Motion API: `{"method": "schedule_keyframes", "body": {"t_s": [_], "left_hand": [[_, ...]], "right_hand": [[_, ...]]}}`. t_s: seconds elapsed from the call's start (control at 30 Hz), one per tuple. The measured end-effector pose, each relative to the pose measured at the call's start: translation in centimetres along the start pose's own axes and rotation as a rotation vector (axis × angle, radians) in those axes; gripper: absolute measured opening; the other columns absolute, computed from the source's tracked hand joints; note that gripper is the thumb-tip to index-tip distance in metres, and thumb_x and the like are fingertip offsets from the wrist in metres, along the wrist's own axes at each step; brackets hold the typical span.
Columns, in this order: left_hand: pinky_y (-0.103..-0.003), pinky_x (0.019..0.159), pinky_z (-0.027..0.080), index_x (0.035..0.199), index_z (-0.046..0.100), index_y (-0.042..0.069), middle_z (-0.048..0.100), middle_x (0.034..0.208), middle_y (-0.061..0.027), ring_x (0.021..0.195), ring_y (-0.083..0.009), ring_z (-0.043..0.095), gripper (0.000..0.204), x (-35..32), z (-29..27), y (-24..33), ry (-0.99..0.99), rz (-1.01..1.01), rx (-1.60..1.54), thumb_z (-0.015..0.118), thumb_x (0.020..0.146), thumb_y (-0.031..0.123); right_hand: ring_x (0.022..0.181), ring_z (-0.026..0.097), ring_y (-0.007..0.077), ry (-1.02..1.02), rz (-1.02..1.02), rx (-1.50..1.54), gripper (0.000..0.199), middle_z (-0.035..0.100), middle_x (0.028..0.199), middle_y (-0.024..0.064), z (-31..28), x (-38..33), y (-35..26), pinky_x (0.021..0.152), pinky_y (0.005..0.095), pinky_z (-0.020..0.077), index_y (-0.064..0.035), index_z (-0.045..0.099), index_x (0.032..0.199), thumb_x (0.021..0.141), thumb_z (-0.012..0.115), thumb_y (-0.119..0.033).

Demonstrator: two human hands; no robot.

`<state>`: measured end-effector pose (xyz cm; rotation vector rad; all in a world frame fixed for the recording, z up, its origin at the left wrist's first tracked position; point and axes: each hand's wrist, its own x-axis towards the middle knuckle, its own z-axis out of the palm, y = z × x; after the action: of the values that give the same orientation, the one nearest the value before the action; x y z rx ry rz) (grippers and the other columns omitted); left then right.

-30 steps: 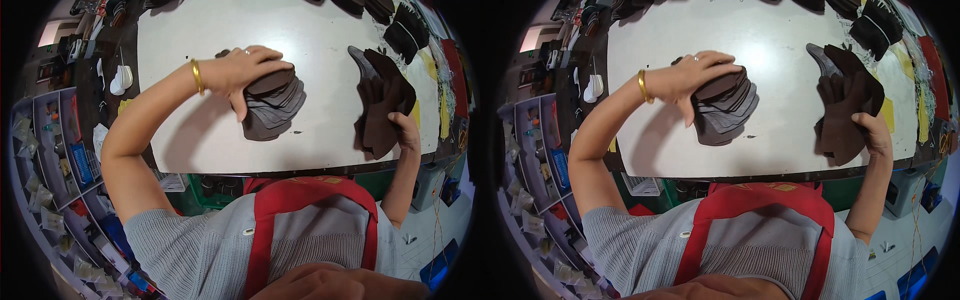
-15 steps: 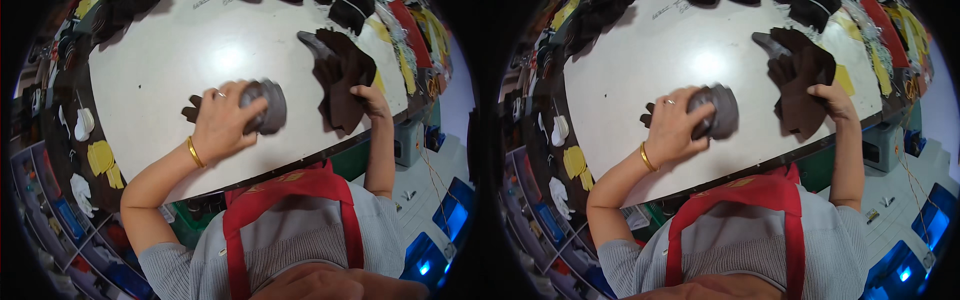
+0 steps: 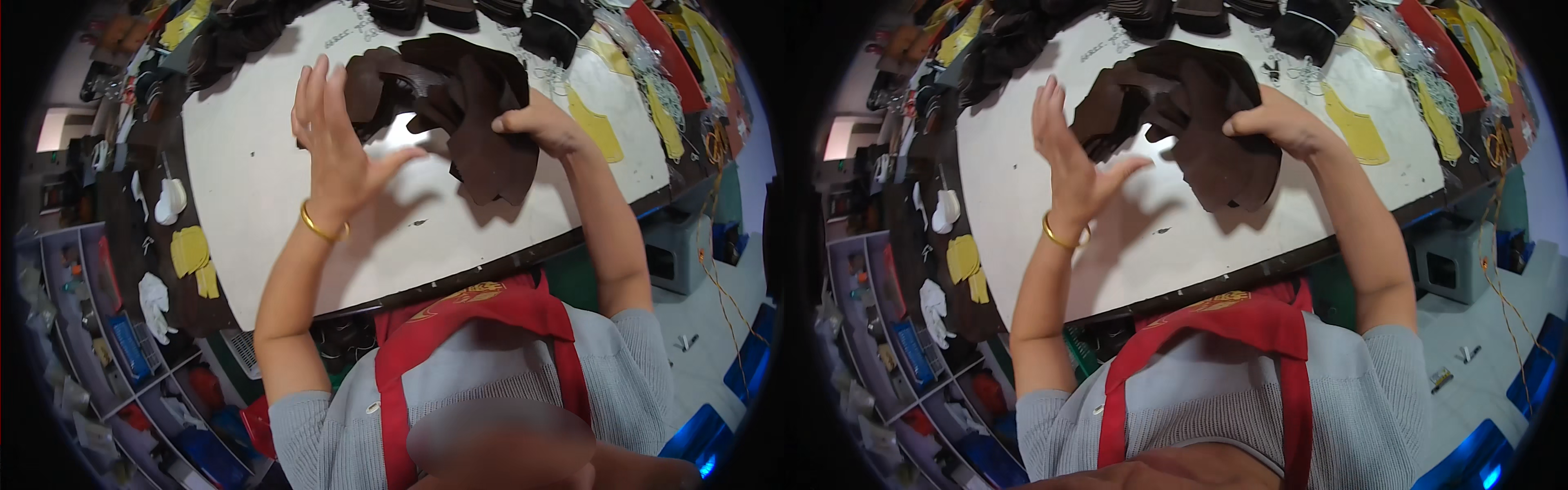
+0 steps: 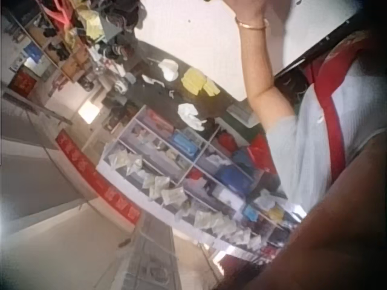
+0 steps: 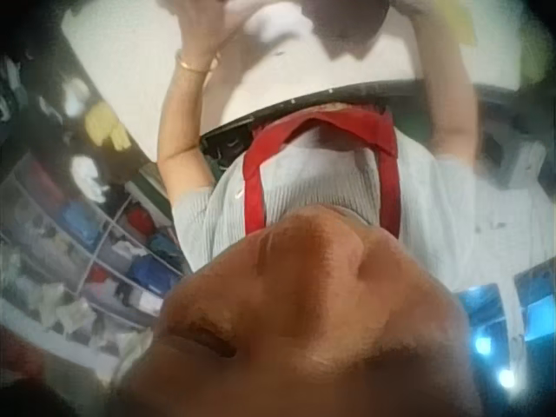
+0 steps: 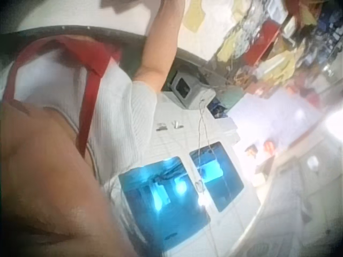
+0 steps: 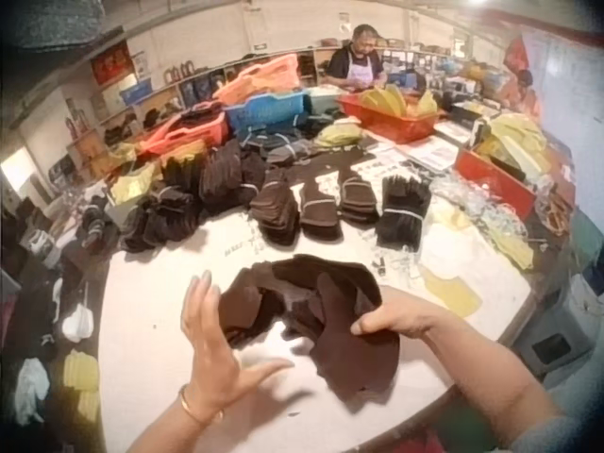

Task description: The person unfastens a stack of leather shoe components, separates them, and traces lines on each piece using a template and a marking pen.

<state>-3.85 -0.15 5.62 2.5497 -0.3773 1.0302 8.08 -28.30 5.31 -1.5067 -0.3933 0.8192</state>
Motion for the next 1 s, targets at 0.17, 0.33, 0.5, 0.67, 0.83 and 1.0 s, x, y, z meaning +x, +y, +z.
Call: {"method": "schedule_keyframes", "body": {"t_s": [0.17, 0.33, 0.5, 0.67, 0.83, 1.0], "left_hand": [[-0.052, 0.121, 0.025, 0.159, 0.011, -0.004, 0.022, 0.161, -0.0292, 0.148, -0.045, 0.026, 0.136, 0.5, -4.3, 3.0, 0.037, -0.308, -0.07, 0.095, 0.066, 0.048], [-0.043, 0.121, 0.032, 0.162, 0.007, 0.002, 0.026, 0.161, -0.0214, 0.146, -0.0314, 0.035, 0.116, -2.4, -2.5, 5.4, 0.102, -0.994, -1.23, 0.089, 0.083, 0.023], [-0.037, 0.098, 0.058, 0.144, 0.045, 0.007, 0.059, 0.134, -0.0125, 0.121, -0.0246, 0.062, 0.067, -2.5, -1.4, 5.4, 0.08, -1.198, -1.397, 0.08, 0.087, 0.002], [-0.037, 0.096, 0.06, 0.144, 0.046, 0.007, 0.064, 0.127, -0.0145, 0.112, -0.0254, 0.068, 0.067, -3.9, -1.5, 4.9, 0.046, -1.304, -1.515, 0.078, 0.086, -0.002], [-0.039, 0.097, 0.059, 0.145, 0.046, 0.005, 0.063, 0.13, -0.014, 0.114, -0.026, 0.067, 0.07, -3.4, -2.1, 6.1, 0.045, -1.304, -1.385, 0.079, 0.083, -0.004], [-0.038, 0.103, 0.054, 0.141, 0.052, 0.003, 0.064, 0.132, -0.0122, 0.114, -0.0252, 0.066, 0.071, -4.1, -2.0, 5.4, -0.038, -1.169, -1.13, 0.084, 0.078, 0.0]], "right_hand": [[0.095, 0.065, 0.0159, -0.225, -0.017, -0.099, 0.042, 0.07, 0.105, 0.0081, 3.9, 4.7, -4.5, 0.088, 0.031, 0.0519, -0.0006, 0.066, 0.116, 0.079, 0.071, -0.019], [0.105, 0.066, 0.0155, -0.123, -0.138, 0.292, 0.055, 0.07, 0.114, 0.0091, 8.1, 4.6, -1.4, 0.097, 0.0317, 0.0527, 0.0008, 0.059, 0.132, 0.081, 0.075, -0.011], [0.119, 0.061, 0.0196, -0.127, -0.154, 0.04, 0.08, 0.062, 0.131, 0.0155, 11.6, 2.3, 2.7, 0.1, 0.0348, 0.0501, -0.0002, 0.048, 0.145, 0.079, 0.081, -0.032], [0.117, 0.064, 0.0272, -0.06, -0.229, -0.789, 0.09, 0.063, 0.129, 0.0203, 10.3, 0.7, 0.5, 0.1, 0.0369, 0.0491, 0.0004, 0.055, 0.14, 0.078, 0.078, -0.06], [0.115, 0.063, 0.0256, -0.187, -0.213, -0.175, 0.089, 0.065, 0.124, 0.0177, 9.2, -0.5, 1.5, 0.102, 0.0361, 0.0469, 0.001, 0.046, 0.146, 0.085, 0.073, -0.057], [0.09, 0.067, 0.0157, -0.117, -0.027, -0.153, 0.059, 0.07, 0.094, 0.0087, 6.5, 2.0, 5.0, 0.082, 0.0297, 0.052, 0.0042, 0.064, 0.122, 0.1, 0.057, -0.05]]}}
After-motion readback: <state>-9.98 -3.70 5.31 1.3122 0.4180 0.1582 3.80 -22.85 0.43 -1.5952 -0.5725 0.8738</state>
